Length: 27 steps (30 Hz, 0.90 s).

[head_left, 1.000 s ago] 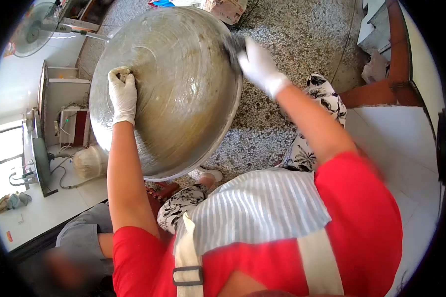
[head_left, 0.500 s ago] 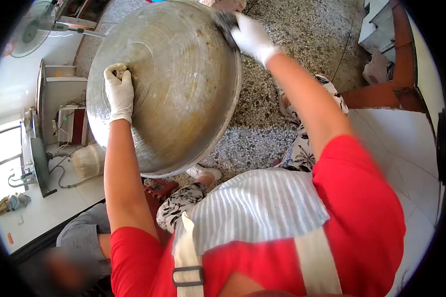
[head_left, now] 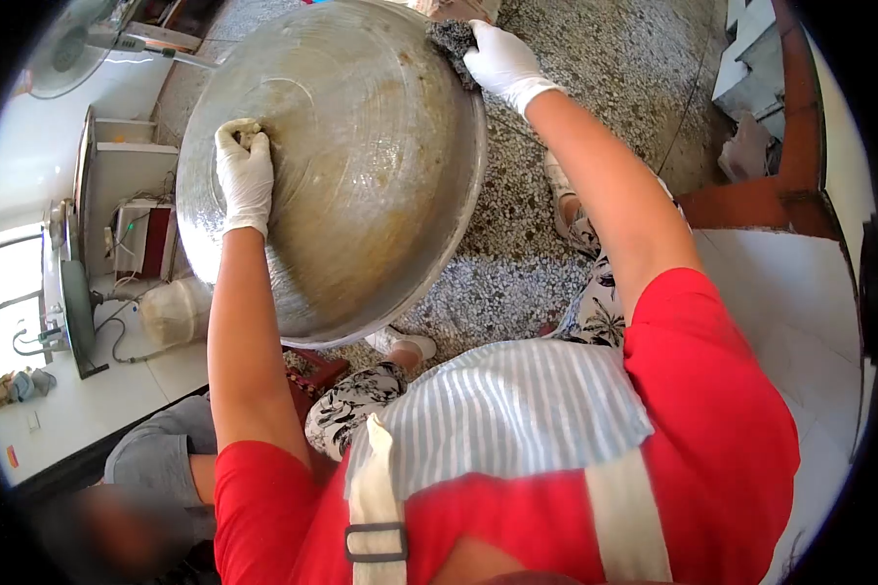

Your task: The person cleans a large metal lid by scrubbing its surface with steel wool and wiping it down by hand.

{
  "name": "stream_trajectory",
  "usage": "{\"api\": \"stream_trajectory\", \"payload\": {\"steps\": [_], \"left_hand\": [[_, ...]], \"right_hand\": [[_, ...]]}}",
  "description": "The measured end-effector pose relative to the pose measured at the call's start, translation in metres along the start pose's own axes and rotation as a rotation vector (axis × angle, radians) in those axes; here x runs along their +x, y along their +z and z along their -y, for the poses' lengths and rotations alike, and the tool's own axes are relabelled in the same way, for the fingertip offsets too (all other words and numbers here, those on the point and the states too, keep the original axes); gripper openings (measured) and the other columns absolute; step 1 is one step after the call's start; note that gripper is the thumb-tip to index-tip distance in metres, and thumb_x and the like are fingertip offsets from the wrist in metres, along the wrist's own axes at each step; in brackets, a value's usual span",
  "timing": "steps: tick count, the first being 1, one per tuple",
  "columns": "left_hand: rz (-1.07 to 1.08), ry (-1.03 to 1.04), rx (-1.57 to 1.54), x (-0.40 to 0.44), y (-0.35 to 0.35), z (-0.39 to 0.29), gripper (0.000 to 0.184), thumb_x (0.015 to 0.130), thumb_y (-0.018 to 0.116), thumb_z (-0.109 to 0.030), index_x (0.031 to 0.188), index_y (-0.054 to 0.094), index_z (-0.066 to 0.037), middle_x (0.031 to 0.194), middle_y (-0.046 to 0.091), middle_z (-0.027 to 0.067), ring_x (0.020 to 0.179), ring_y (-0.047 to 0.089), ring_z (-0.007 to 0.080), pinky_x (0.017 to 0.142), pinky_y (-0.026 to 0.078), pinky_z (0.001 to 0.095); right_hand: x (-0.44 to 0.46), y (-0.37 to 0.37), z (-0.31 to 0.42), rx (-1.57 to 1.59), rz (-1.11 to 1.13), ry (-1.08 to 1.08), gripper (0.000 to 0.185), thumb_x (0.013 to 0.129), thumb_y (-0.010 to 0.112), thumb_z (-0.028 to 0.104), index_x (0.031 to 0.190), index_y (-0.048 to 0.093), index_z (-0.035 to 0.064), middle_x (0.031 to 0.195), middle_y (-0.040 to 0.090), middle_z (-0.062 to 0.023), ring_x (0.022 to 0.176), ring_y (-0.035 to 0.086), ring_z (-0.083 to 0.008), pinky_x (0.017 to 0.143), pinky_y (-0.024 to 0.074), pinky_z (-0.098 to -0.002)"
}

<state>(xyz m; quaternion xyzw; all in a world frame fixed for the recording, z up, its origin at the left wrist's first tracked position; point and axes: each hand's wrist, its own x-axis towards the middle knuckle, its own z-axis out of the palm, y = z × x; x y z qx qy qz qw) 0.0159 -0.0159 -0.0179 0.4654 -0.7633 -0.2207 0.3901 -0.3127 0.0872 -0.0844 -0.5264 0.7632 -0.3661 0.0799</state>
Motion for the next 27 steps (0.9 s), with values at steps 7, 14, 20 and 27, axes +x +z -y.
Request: {"api": "stream_trajectory", "payload": {"steps": [7,14,20,27], "left_hand": [[-0.045,0.015,0.11,0.001,-0.002,0.01,0.018,0.081,0.06,-0.007,0.098,0.055,-0.005,0.086,0.062,0.0085,0.079,0.06,0.0189,0.078,0.048,0.0313],[-0.035,-0.02,0.122,0.002,-0.002,0.004,0.016,0.082,0.058,-0.005,0.098,0.055,-0.005,0.085,0.062,0.008,0.078,0.059,0.0177,0.077,0.047,0.0308],[-0.032,-0.089,0.008,-0.004,0.0,-0.009,0.015,0.082,0.059,0.001,0.095,0.054,-0.005,0.079,0.054,0.0013,0.072,0.048,0.011,0.073,0.044,0.0256],[0.025,-0.039,-0.036,-0.004,-0.005,-0.01,0.019,0.084,0.057,0.004,0.099,0.052,-0.006,0.088,0.055,0.0011,0.077,0.048,0.0094,0.076,0.043,0.0245]], "right_hand": [[-0.15,-0.015,0.028,0.392,0.035,0.022,0.031,0.078,0.053,0.008,0.108,0.059,0.0015,0.082,0.065,-0.0182,0.073,0.064,-0.0343,0.071,0.0521,-0.0417],[-0.055,-0.032,0.019,0.285,0.173,0.09,0.032,0.083,0.046,0.006,0.113,0.058,0.0008,0.093,0.067,-0.0187,0.085,0.065,-0.0334,0.08,0.0503,-0.0414],[0.122,0.021,0.023,-0.063,0.295,-0.049,0.039,0.081,0.046,0.012,0.117,0.058,0.0035,0.112,0.062,-0.0234,0.107,0.059,-0.0375,0.091,0.0466,-0.0424],[0.022,-0.01,-0.012,0.122,0.175,-0.229,0.033,0.08,0.048,0.008,0.111,0.059,0.0047,0.102,0.064,-0.0209,0.096,0.062,-0.0363,0.085,0.0479,-0.0452]]}}
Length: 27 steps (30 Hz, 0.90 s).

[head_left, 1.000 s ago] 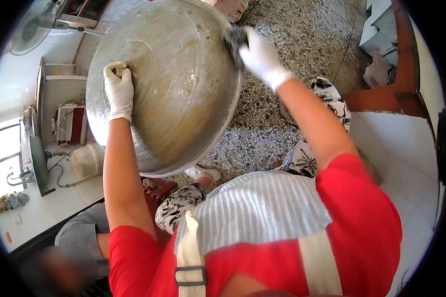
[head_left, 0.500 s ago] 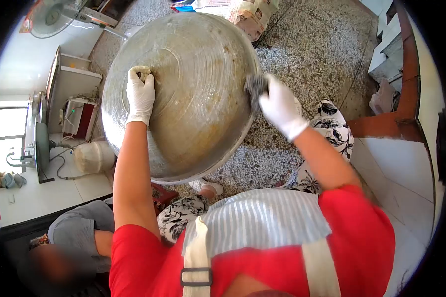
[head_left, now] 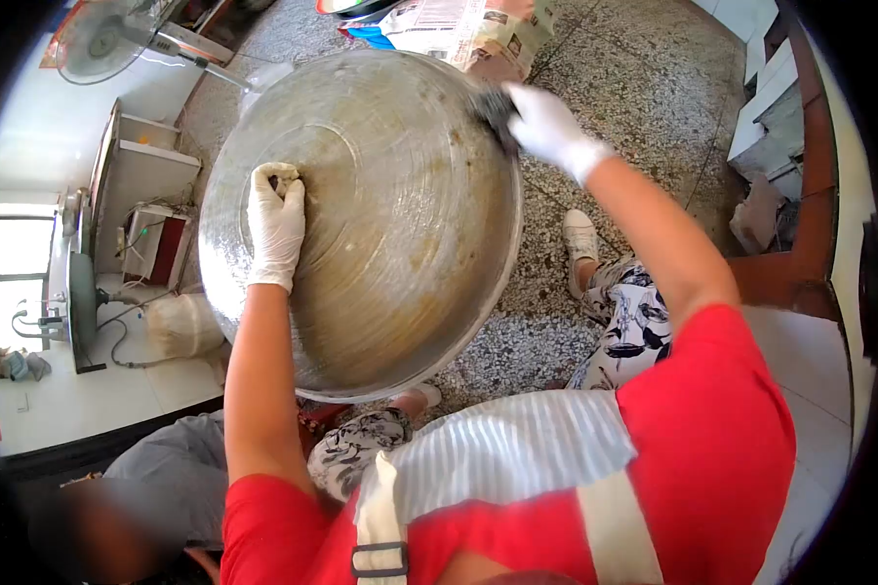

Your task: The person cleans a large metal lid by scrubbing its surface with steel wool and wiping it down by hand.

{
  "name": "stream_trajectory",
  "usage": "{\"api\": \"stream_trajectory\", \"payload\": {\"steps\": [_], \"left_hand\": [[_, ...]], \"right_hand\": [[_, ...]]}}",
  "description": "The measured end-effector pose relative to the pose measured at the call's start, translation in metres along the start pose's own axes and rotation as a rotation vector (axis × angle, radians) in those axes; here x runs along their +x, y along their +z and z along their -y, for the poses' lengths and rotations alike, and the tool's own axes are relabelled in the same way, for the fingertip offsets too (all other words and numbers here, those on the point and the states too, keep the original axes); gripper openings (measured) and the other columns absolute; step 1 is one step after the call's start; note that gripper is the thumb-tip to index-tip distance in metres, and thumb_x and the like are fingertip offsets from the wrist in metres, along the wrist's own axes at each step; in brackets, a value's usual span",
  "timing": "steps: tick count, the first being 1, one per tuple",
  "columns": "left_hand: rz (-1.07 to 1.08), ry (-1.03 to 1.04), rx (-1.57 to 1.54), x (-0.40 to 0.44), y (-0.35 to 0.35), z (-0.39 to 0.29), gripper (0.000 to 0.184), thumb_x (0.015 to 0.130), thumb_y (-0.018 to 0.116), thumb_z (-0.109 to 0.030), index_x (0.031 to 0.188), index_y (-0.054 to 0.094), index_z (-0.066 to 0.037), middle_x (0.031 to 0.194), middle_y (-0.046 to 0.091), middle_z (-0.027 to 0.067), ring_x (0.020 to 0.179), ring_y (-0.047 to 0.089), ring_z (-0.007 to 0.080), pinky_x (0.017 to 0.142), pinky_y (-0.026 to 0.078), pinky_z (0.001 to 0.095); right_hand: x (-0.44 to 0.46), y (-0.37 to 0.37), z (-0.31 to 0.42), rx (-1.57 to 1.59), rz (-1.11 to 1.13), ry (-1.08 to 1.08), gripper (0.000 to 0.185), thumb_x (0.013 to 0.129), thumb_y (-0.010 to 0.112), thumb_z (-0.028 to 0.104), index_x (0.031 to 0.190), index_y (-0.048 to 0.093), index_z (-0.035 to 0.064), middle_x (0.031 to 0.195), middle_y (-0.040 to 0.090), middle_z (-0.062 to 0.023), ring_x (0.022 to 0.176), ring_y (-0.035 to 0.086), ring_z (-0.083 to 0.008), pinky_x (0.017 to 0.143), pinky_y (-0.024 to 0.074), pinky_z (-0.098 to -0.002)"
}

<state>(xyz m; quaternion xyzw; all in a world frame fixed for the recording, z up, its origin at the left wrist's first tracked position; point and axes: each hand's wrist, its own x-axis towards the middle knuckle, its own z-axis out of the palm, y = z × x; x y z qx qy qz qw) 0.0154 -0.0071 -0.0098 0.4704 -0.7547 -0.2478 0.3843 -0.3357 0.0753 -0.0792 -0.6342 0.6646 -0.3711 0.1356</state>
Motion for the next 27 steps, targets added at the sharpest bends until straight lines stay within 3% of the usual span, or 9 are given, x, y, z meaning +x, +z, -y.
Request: {"api": "stream_trajectory", "payload": {"steps": [4,6,8,13,19,22,23,25,27], "left_hand": [[0.035,0.001,-0.022,0.0,-0.002,-0.005,0.018,0.084,0.056,0.005,0.098,0.051,-0.006,0.089,0.055,0.0011,0.079,0.049,0.0092,0.077,0.043,0.0242],[0.045,-0.053,-0.028,-0.002,-0.002,-0.015,0.019,0.085,0.057,0.005,0.099,0.051,-0.006,0.088,0.053,0.0001,0.079,0.047,0.0086,0.076,0.043,0.0237],[0.053,-0.056,0.019,-0.004,-0.002,-0.02,0.019,0.085,0.056,0.005,0.099,0.051,-0.006,0.087,0.051,-0.0005,0.078,0.046,0.0081,0.075,0.043,0.023],[0.061,-0.107,-0.024,-0.006,0.0,-0.023,0.021,0.086,0.055,0.007,0.1,0.049,-0.007,0.089,0.049,-0.0023,0.079,0.044,0.0072,0.075,0.043,0.0214],[0.017,-0.012,0.051,-0.003,0.0,-0.013,0.017,0.085,0.057,0.003,0.099,0.051,-0.005,0.089,0.057,0.0035,0.081,0.053,0.0127,0.077,0.046,0.0273],[-0.011,0.036,0.208,0.009,0.004,0.015,0.021,0.081,0.06,-0.003,0.101,0.052,-0.004,0.088,0.063,0.0088,0.082,0.06,0.02,0.079,0.048,0.0315],[-0.026,0.057,0.193,0.012,0.001,0.012,0.024,0.08,0.06,-0.004,0.103,0.052,-0.004,0.089,0.064,0.0099,0.084,0.061,0.0221,0.08,0.048,0.0325],[-0.013,0.048,0.184,0.004,-0.006,0.002,0.03,0.08,0.06,-0.004,0.109,0.052,-0.004,0.094,0.064,0.0113,0.087,0.062,0.023,0.082,0.048,0.0332],[-0.013,0.045,0.173,0.001,-0.006,-0.007,0.036,0.08,0.06,-0.004,0.115,0.052,-0.005,0.099,0.065,0.0128,0.09,0.063,0.0239,0.083,0.048,0.0339]], "right_hand": [[-0.063,-0.019,0.029,0.107,0.139,0.12,0.039,0.079,0.05,0.002,0.116,0.06,0.0062,0.097,0.067,-0.0167,0.091,0.065,-0.0325,0.083,0.0498,-0.0399],[-0.017,-0.017,0.016,0.089,0.182,0.133,0.039,0.08,0.049,0.002,0.118,0.059,0.0061,0.1,0.067,-0.0171,0.092,0.064,-0.0331,0.083,0.0495,-0.0401],[0.056,0.011,-0.017,0.062,0.015,-0.015,0.04,0.08,0.047,0.005,0.118,0.059,0.0079,0.106,0.064,-0.0225,0.1,0.061,-0.0361,0.086,0.0476,-0.0416],[0.162,0.04,0.001,-0.105,0.135,0.005,0.037,0.079,0.047,0.009,0.113,0.061,0.0088,0.106,0.064,-0.0214,0.1,0.061,-0.0368,0.086,0.0469,-0.0417],[0.025,0.0,-0.002,0.009,-0.05,-0.147,0.032,0.078,0.048,0.006,0.108,0.06,0.0058,0.097,0.064,-0.0213,0.091,0.062,-0.0374,0.08,0.0486,-0.0451],[-0.072,-0.016,0.024,-0.003,0.149,0.0,0.034,0.075,0.052,0.004,0.107,0.061,0.0075,0.087,0.064,-0.0169,0.079,0.062,-0.037,0.075,0.0514,-0.0432],[-0.102,-0.018,0.033,-0.012,0.128,-0.204,0.034,0.074,0.053,0.002,0.106,0.061,0.0039,0.091,0.064,-0.0171,0.085,0.063,-0.0338,0.079,0.0509,-0.0417],[-0.109,-0.038,0.052,0.072,0.202,-0.209,0.035,0.074,0.053,0.001,0.108,0.06,0.0001,0.099,0.064,-0.0173,0.094,0.062,-0.0306,0.085,0.0492,-0.0397],[-0.089,-0.058,0.065,0.192,0.069,-0.064,0.033,0.073,0.053,-0.001,0.106,0.059,-0.0018,0.104,0.063,-0.0171,0.101,0.06,-0.0293,0.089,0.0471,-0.0389]]}}
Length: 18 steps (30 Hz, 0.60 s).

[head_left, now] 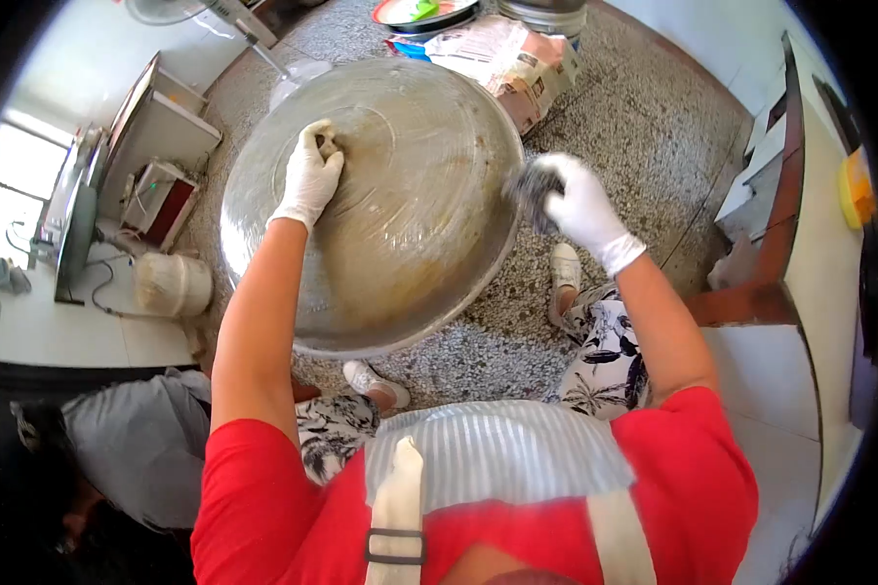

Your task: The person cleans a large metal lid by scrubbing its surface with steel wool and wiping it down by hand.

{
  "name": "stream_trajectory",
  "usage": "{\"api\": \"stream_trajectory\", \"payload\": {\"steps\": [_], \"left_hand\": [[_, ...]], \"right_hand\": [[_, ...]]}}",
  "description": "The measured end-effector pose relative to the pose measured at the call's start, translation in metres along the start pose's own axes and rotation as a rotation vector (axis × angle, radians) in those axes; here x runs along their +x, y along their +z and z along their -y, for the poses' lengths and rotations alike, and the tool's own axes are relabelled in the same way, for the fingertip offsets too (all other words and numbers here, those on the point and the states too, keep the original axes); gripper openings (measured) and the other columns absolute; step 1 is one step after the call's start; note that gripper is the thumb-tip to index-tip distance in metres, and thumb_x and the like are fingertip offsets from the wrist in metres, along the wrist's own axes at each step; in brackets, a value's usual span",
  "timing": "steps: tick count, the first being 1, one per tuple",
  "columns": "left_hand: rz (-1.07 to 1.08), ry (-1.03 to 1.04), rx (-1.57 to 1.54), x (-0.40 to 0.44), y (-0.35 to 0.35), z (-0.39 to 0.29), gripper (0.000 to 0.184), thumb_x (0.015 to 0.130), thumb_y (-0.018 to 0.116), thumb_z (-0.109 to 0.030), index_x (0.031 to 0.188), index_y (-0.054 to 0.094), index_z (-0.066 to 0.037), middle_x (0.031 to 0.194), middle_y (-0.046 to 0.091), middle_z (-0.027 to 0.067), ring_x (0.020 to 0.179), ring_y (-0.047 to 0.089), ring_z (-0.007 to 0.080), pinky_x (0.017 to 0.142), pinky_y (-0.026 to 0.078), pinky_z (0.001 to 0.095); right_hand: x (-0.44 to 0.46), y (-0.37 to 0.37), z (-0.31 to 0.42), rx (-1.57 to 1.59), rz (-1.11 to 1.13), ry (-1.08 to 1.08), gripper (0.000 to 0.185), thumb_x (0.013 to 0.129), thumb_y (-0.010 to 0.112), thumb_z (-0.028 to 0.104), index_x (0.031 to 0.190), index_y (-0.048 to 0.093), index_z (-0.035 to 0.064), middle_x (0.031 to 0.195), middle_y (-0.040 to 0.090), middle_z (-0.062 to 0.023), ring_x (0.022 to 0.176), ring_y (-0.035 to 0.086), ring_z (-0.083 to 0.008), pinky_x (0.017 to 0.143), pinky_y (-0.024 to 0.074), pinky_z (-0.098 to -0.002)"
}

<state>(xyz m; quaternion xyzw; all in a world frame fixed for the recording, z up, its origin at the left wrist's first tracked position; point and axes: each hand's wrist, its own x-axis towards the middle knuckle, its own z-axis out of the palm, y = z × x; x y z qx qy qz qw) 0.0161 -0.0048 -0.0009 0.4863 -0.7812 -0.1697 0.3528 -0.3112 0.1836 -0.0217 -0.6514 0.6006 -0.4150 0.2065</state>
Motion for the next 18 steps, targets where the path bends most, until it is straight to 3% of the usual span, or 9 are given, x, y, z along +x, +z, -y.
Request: {"api": "stream_trajectory", "payload": {"steps": [1,3,4,7,10,13,14,16,18], "left_hand": [[0.0,0.003,-0.038,-0.007,-0.002,-0.002,0.043,0.079,0.06,-0.004,0.121,0.05,-0.005,0.104,0.063,0.0142,0.092,0.062,0.0242,0.085,0.048,0.0341],[-0.049,0.095,-0.066,-0.018,-0.01,0.011,0.059,0.078,0.06,-0.005,0.134,0.043,-0.005,0.117,0.058,0.0171,0.1,0.059,0.0252,0.092,0.046,0.0337],[0.006,-0.093,-0.154,-0.036,-0.027,-0.026,0.053,0.079,0.06,-0.005,0.13,0.046,-0.003,0.121,0.056,0.0179,0.107,0.057,0.0263,0.096,0.043,0.0336],[-0.14,-0.032,-0.106,-0.073,-0.046,0.0,0.042,0.08,0.059,-0.005,0.121,0.054,0.0,0.122,0.056,0.0183,0.11,0.056,0.0277,0.098,0.042,0.034],[-0.438,-0.064,-0.018,-0.124,-0.076,0.022,0.028,0.079,0.06,-0.003,0.106,0.061,0.004,0.115,0.06,0.0195,0.109,0.056,0.0294,0.098,0.042,0.0349],[-0.666,-0.175,0.131,-0.172,-0.104,0.057,0.033,0.08,0.057,-0.004,0.111,0.058,0.008,0.118,0.058,0.0224,0.113,0.054,0.0331,0.099,0.04,0.0371],[-0.754,-0.307,0.059,-0.189,-0.103,0.073,0.038,0.084,0.057,-0.01,0.116,0.055,0.009,0.12,0.057,0.0215,0.113,0.054,0.0308,0.1,0.04,0.0369],[-0.729,-0.676,-0.498,-0.209,-0.109,0.091,0.048,0.091,0.052,-0.019,0.128,0.046,0.01,0.131,0.05,0.0204,0.121,0.048,0.0267,0.103,0.036,0.0349],[-0.546,-0.792,-0.833,-0.224,-0.101,0.078,0.04,0.096,0.049,-0.028,0.121,0.054,0.004,0.117,0.059,0.0125,0.105,0.055,0.0201,0.093,0.043,0.0315]], "right_hand": [[0.011,-0.001,0.001,0.077,-0.083,0.145,0.034,0.073,0.053,-0.004,0.106,0.059,-0.0012,0.103,0.064,-0.0166,0.099,0.06,-0.0319,0.09,0.0471,-0.0383],[0.036,0.003,0.006,0.068,-0.171,-0.005,0.039,0.074,0.052,-0.003,0.112,0.059,0.0024,0.104,0.063,-0.0168,0.098,0.061,-0.032,0.089,0.0475,-0.0378],[0.047,0.009,0.012,0.073,-0.28,-0.134,0.044,0.075,0.052,-0.002,0.118,0.059,0.006,0.106,0.063,-0.017,0.097,0.062,-0.0321,0.088,0.0479,-0.0372],[0.07,0.031,0.033,-0.27,-0.287,-0.368,0.045,0.075,0.052,0.0,0.118,0.062,0.0121,0.109,0.063,-0.0165,0.095,0.062,-0.0314,0.087,0.0486,-0.0371],[0.066,0.079,0.034,-0.615,-0.145,-0.373,0.045,0.073,0.054,0.003,0.115,0.065,0.0154,0.117,0.061,-0.0123,0.1,0.059,-0.0305,0.088,0.0467,-0.0403],[0.069,0.079,0.024,-0.485,-0.035,-0.404,0.048,0.075,0.057,0.017,0.122,0.06,0.0154,0.127,0.056,-0.0146,0.112,0.054,-0.0354,0.097,0.0414,-0.0423],[0.067,0.077,0.02,-0.476,-0.006,-0.414,0.05,0.077,0.057,0.019,0.127,0.057,0.0163,0.131,0.054,-0.0155,0.117,0.051,-0.0362,0.099,0.0401,-0.0415],[0.062,0.068,0.029,-0.65,0.068,-0.327,0.055,0.081,0.058,0.023,0.135,0.05,0.019,0.137,0.048,-0.0163,0.125,0.045,-0.0368,0.103,0.0372,-0.0412],[0.063,0.064,0.033,-0.712,0.107,-0.306,0.056,0.084,0.059,0.027,0.138,0.046,0.021,0.14,0.045,-0.016,0.124,0.044,-0.037,0.102,0.0375,-0.0429]]}}
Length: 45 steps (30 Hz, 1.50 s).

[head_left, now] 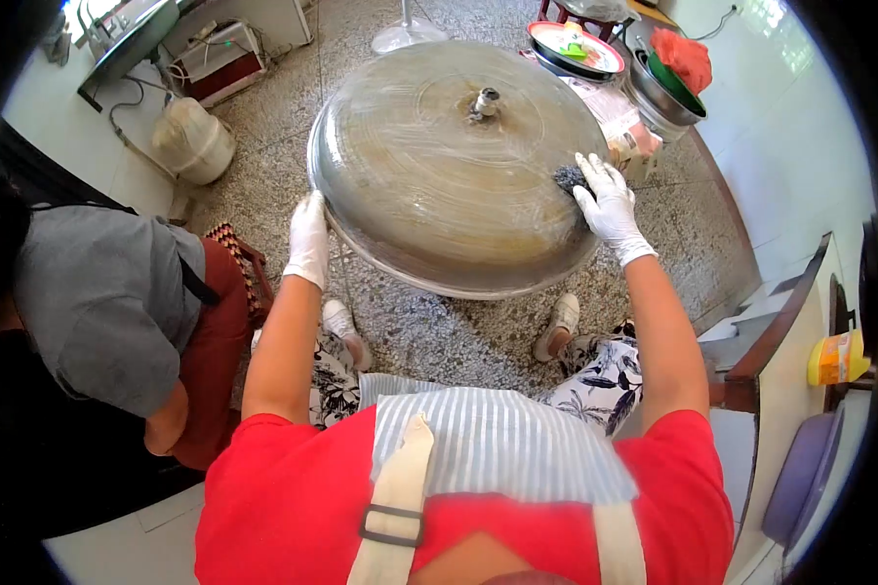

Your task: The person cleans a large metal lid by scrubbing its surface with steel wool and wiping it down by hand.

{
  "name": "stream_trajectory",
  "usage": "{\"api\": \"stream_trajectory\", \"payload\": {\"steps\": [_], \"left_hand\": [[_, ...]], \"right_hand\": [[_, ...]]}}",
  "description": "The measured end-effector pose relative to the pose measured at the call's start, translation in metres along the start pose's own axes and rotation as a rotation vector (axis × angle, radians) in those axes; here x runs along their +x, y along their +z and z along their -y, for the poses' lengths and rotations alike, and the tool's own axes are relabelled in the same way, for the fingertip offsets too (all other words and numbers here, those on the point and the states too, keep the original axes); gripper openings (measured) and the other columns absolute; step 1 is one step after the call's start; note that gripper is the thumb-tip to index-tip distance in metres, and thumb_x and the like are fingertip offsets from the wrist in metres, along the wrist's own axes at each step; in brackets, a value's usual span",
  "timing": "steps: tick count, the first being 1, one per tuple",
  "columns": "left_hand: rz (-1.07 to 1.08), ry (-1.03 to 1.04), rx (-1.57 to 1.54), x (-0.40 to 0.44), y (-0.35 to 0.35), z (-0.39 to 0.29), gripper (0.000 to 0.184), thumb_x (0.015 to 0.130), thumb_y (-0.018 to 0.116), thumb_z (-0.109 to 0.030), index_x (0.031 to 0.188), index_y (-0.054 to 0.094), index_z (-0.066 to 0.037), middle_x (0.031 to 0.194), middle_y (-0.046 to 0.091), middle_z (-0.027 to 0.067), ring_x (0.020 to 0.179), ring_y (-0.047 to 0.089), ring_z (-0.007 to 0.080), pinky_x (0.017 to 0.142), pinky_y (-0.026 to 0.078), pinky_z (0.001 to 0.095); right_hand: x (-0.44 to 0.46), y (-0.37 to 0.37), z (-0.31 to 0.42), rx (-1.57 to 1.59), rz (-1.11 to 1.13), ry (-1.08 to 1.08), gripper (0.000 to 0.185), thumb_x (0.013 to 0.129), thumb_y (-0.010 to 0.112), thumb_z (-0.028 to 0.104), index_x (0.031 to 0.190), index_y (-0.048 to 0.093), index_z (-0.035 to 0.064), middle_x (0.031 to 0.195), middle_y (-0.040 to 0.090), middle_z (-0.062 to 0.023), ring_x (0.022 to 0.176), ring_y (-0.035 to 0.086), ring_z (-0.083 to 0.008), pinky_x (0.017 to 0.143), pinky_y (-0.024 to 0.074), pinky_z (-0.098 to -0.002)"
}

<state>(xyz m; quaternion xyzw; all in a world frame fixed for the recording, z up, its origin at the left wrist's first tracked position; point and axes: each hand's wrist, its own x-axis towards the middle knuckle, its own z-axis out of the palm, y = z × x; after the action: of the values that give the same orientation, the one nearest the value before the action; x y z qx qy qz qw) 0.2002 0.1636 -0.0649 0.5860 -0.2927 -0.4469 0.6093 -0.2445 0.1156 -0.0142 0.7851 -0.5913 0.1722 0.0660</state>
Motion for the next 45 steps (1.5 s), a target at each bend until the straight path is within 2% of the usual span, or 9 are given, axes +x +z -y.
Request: {"api": "stream_trajectory", "payload": {"steps": [8,11,17,20,26,34,36,42,45], "left_hand": [[0.173,-0.095,-0.445,-0.001,0.0,0.024,0.03,0.099,0.045,-0.024,0.116,0.056,-0.001,0.106,0.062,0.0069,0.093,0.058,0.0155,0.084,0.046,0.0309],[0.233,-0.038,-0.571,0.006,0.008,0.029,0.033,0.099,0.046,-0.025,0.117,0.054,0.001,0.108,0.061,0.0094,0.1,0.056,0.0184,0.091,0.044,0.0329],[0.192,-0.171,-0.653,0.002,0.009,0.031,0.03,0.098,0.047,-0.02,0.117,0.054,0.001,0.115,0.06,0.0118,0.105,0.056,0.0204,0.096,0.043,0.0349],[0.163,-0.237,-0.629,0.001,0.011,0.035,0.032,0.098,0.047,-0.02,0.12,0.053,0.002,0.119,0.059,0.0131,0.108,0.055,0.0227,0.1,0.04,0.0373],[0.065,-0.301,-0.732,-0.006,0.019,0.023,0.031,0.099,0.044,-0.02,0.12,0.052,0.002,0.119,0.057,0.0143,0.108,0.054,0.0239,0.098,0.041,0.0379],[0.051,-0.276,-0.691,-0.01,0.016,0.017,0.035,0.099,0.046,-0.022,0.124,0.051,0.001,0.124,0.056,0.0127,0.112,0.053,0.0229,0.102,0.039,0.0379],[0.076,-0.277,-0.685,-0.008,0.014,0.025,0.034,0.099,0.046,-0.022,0.123,0.051,0.001,0.123,0.056,0.0124,0.112,0.053,0.0226,0.102,0.039,0.0376],[0.091,-0.25,-0.71,-0.015,0.016,0.021,0.031,0.099,0.045,-0.02,0.121,0.052,0.001,0.123,0.056,0.0122,0.111,0.053,0.0224,0.101,0.04,0.0368],[0.037,-0.234,-0.702,-0.021,0.022,0.006,0.031,0.1,0.044,-0.02,0.122,0.05,0.001,0.124,0.055,0.0131,0.112,0.053,0.0231,0.101,0.04,0.0381]], "right_hand": [[0.013,0.01,0.026,-0.02,-0.084,0.196,0.041,0.081,0.064,0.022,0.117,0.063,0.0029,0.109,0.06,-0.0222,0.098,0.058,-0.0375,0.088,0.0457,-0.0435],[0.033,0.01,0.098,0.137,-0.161,-0.111,0.033,0.083,0.061,0.02,0.108,0.064,-0.0017,0.096,0.064,-0.0192,0.082,0.062,-0.0355,0.078,0.0489,-0.0428],[0.081,0.035,0.254,0.213,-0.175,-0.557,0.029,0.083,0.061,0.021,0.107,0.063,0.0047,0.111,0.06,-0.0172,0.097,0.056,-0.0363,0.086,0.0454,-0.043],[0.082,0.022,0.22,0.106,-0.166,-0.527,0.029,0.083,0.06,0.022,0.107,0.063,0.0068,0.108,0.063,-0.0147,0.094,0.058,-0.0343,0.085,0.0463,-0.0424],[0.078,0.019,0.001,-0.169,-0.224,0.117,0.025,0.079,0.062,0.025,0.097,0.072,0.0086,0.088,0.067,-0.0206,0.084,0.064,-0.0348,0.078,0.0502,-0.0442],[0.105,0.039,0.243,0.242,-0.277,-0.36,0.018,0.078,0.063,0.016,0.093,0.065,0.0058,0.084,0.066,-0.0177,0.082,0.062,-0.0359,0.077,0.0477,-0.0453],[0.112,0.032,0.213,0.283,-0.156,-0.441,0.017,0.078,0.063,0.015,0.093,0.067,0.0071,0.085,0.067,-0.0163,0.083,0.063,-0.0351,0.079,0.0482,-0.0441],[0.095,0.025,0.015,0.042,-0.111,0.333,0.021,0.085,0.056,0.023,0.088,0.072,0.0095,0.087,0.069,-0.0144,0.083,0.067,-0.0322,0.076,0.0524,-0.0401],[0.095,0.024,0.102,-0.025,-0.239,0.023,0.022,0.079,0.056,0.024,0.085,0.073,0.0098,0.084,0.068,-0.0172,0.078,0.067,-0.0345,0.075,0.0521,-0.043]]}}
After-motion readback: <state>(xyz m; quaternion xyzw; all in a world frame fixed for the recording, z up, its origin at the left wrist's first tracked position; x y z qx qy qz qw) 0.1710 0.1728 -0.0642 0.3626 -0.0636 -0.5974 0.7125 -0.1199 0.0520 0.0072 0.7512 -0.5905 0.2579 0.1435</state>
